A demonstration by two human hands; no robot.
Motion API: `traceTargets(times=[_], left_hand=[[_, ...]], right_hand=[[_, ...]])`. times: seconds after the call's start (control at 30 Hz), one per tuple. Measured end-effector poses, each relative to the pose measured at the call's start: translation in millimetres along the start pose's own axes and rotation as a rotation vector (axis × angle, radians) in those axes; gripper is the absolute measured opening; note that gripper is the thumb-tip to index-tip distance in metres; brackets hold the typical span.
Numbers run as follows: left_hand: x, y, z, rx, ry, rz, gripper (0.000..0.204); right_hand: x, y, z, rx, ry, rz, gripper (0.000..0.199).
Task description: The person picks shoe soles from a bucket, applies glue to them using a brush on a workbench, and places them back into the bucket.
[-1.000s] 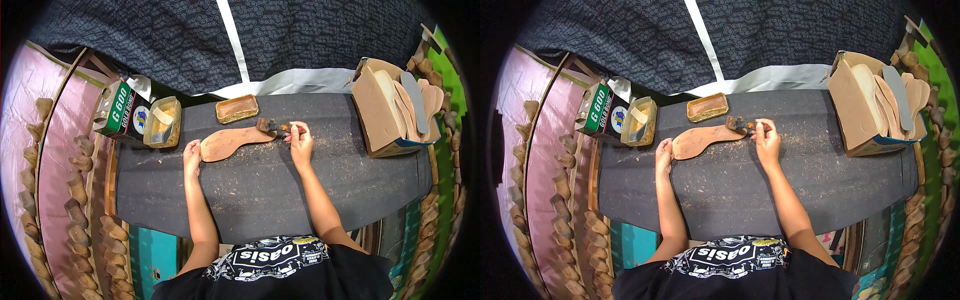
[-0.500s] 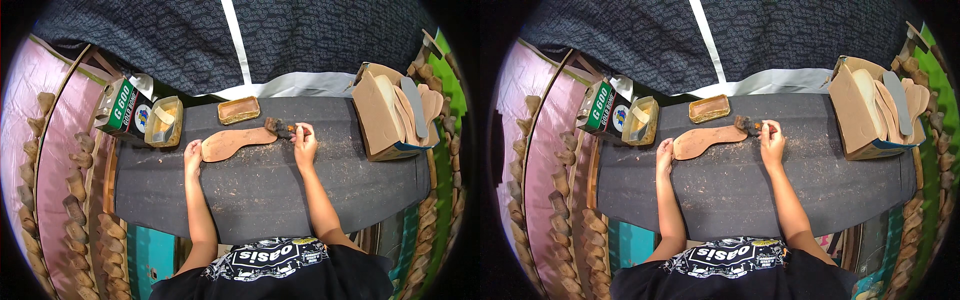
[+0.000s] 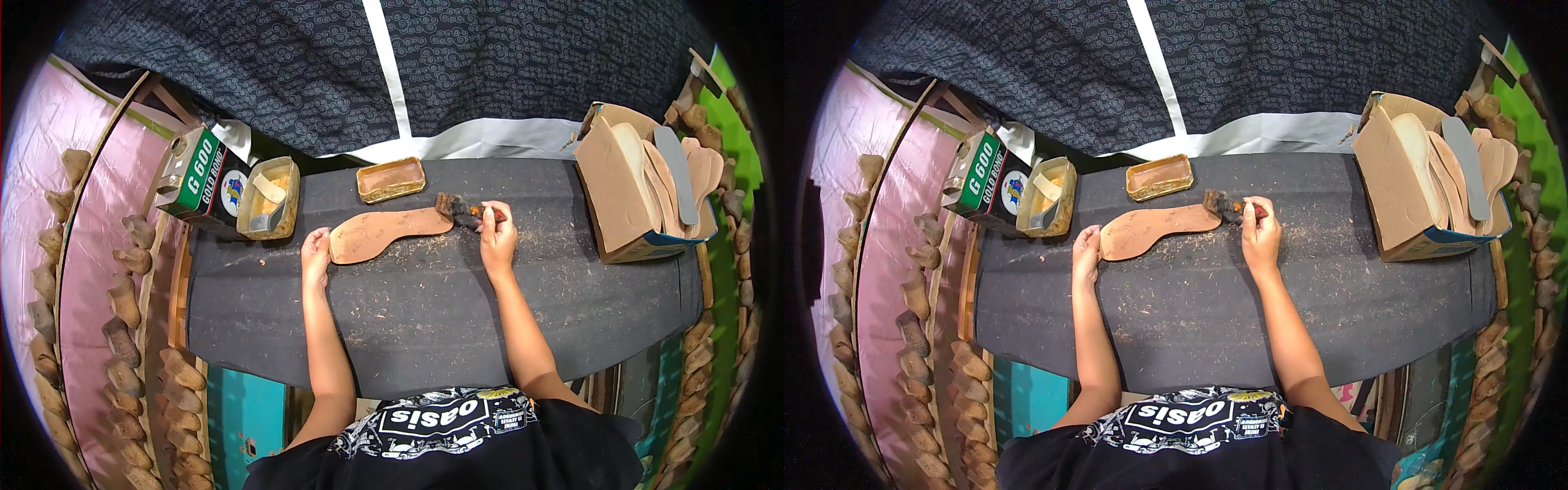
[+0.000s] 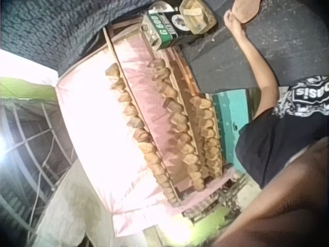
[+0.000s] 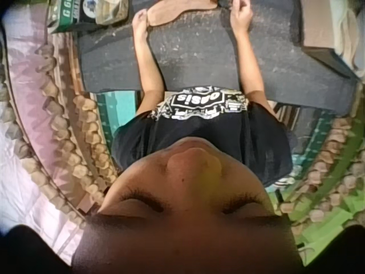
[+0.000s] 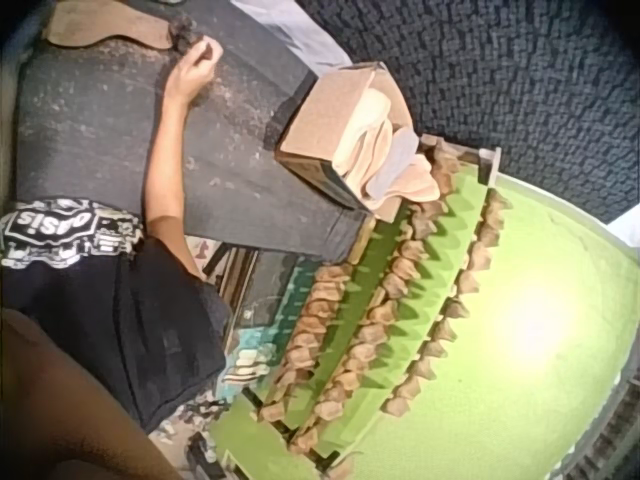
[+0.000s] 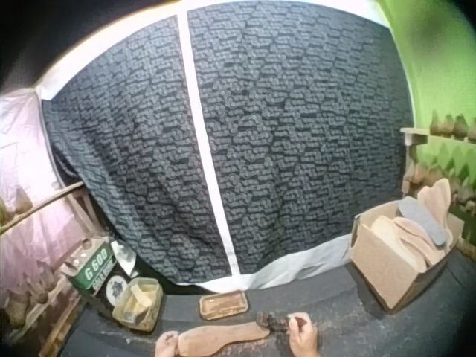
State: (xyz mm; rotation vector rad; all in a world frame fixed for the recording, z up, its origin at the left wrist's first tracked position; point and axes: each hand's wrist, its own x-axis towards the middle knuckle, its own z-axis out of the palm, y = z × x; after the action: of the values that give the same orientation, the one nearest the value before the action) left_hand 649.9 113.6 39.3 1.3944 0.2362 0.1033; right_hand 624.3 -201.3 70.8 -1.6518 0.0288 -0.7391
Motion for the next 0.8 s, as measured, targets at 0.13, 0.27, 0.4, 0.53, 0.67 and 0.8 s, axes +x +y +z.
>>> traceTargets(times=[0.13,0.27,0.4,0.53,0.67,0.8], left_hand=[[0.0,1.1,-0.8,0.001,-0.019,0.004,0.017],[1.8,-2.7,-2.9,-0.016,0.005,0.007,0.017],[0.9,-1.9,2.7,-0.032,0.021,0.014,0.016],[0.9,-0.7,-1.1,0.000,-0.007,0.005,0.016],[2.7,-3.8,-0.9,-0.020,0.023,0.001,0.016],[1.8,-2.1,1.1,-0.030,0.021,0.000,0.015]], right_hand=[[4.8,4.2,-2.7,-0.083,0.055,-0.021,0.018],[0.3,-2.7,-2.4,0.034,0.039,0.039,0.017],[0.3,3.9,-1.3,-0.004,0.015,0.037,0.017],[5.2,2.8,-4.3,-0.024,0.095,0.002,0.017],[1.4,-1.3,-2.7,0.030,0.066,0.052,0.017],[1.9,0.1,-2.6,0.027,0.049,0.083,0.017]])
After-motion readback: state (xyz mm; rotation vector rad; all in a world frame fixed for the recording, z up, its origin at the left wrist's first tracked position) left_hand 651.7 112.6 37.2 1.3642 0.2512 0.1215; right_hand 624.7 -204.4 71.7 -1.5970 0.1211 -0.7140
